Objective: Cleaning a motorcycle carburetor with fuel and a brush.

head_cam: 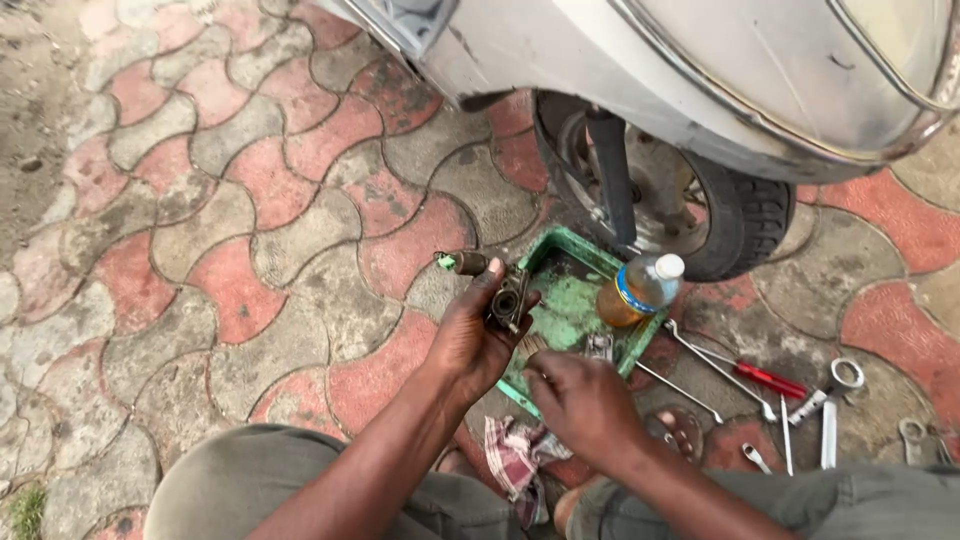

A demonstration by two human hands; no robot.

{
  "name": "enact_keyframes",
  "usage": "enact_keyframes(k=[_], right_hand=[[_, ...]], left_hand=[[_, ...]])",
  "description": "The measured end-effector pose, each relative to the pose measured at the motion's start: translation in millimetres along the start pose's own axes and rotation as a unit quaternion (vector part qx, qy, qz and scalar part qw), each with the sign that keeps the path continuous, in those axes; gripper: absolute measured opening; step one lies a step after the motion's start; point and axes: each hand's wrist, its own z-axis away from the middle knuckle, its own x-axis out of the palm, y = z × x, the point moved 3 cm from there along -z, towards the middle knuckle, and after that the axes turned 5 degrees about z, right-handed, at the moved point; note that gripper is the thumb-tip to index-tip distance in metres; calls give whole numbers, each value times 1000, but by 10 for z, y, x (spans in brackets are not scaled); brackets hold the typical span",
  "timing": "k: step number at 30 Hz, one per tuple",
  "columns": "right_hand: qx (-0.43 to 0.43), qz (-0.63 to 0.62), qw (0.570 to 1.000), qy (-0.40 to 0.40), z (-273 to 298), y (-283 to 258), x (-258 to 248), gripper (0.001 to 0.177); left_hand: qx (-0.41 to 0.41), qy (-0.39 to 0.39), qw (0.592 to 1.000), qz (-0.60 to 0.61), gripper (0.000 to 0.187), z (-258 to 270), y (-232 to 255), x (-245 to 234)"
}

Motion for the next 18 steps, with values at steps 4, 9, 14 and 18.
enact_keyframes(k=[4, 9, 14, 18], right_hand=[[114, -14, 992, 60, -258, -247, -470, 29], [-15, 73, 996, 41, 2, -4, -101, 25], [319, -17, 945, -64, -201, -311, -831, 28], [102, -97, 986, 95, -159, -79, -838, 27]], left_hand=[[11, 42, 997, -64, 33, 33, -27, -220], [3, -19, 998, -65, 35, -25, 38, 81], [-52, -81, 993, -68, 52, 101, 249, 109], [-28, -74, 992, -94, 56, 167, 324, 274]])
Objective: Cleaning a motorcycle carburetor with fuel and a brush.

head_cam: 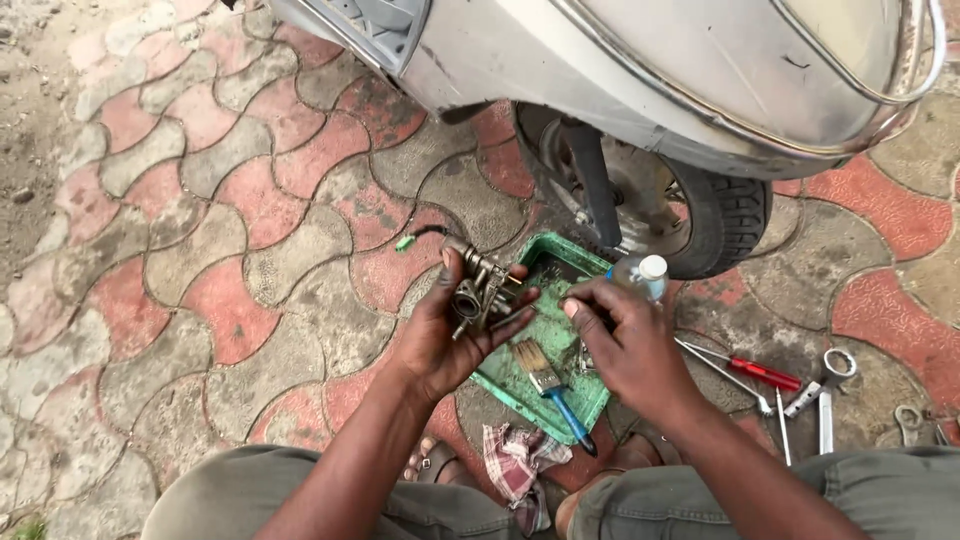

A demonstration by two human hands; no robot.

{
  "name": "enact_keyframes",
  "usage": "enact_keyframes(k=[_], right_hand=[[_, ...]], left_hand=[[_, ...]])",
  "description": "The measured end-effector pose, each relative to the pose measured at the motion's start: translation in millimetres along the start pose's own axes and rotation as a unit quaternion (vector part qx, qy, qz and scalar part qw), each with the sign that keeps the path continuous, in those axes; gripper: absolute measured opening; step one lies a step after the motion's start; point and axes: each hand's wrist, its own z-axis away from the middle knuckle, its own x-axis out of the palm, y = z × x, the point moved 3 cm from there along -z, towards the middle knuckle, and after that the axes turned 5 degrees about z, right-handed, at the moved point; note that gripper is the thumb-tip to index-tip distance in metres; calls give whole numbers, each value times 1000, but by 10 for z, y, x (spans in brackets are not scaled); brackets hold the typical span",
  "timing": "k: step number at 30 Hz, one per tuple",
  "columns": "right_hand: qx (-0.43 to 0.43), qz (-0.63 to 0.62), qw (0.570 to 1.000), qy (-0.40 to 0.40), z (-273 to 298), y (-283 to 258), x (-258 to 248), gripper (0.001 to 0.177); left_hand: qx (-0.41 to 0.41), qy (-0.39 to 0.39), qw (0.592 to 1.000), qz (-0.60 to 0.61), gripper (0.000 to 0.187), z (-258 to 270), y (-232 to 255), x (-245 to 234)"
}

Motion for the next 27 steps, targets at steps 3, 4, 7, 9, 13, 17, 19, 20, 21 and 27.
enact_keyframes(k=[3, 4, 7, 9, 13, 17, 19, 20, 21, 27], right_hand=[[-54, -5, 999, -5, 83, -180, 13, 28], [-76, 25, 997, -1, 112, -229, -3, 28], [-81, 68, 994, 6, 158, -276, -48, 28], [-72, 78, 994, 10, 117, -235, -59, 28], [-86, 52, 995, 5, 107, -202, -89, 23], [-112, 82, 990, -34, 142, -172, 7, 19], [-165, 137, 977, 9, 152, -237, 48, 18], [-215, 190, 956, 55, 165, -283, 65, 16], [-218, 190, 956, 52, 127, -298, 89, 16], [-225, 210, 951, -26, 120, -320, 226, 19]], left_hand=[[-57, -2, 997, 48, 55, 51, -26, -14], [-63, -31, 996, 49, 56, 49, -49, 13], [-66, -57, 996, 24, 51, 8, -97, -15], [-56, -54, 997, -5, 45, -44, -89, -57], [-18, -27, 992, -124, 36, -77, -109, -93], [-6, 57, 960, -274, 38, -116, -96, -114], [-14, 58, 959, -278, 41, -125, -105, -119], [-23, 57, 957, -285, 45, -130, -113, -126], [-21, 59, 957, -282, 45, -122, -101, -97], [-53, 37, 948, -310, 53, -68, -58, -81]])
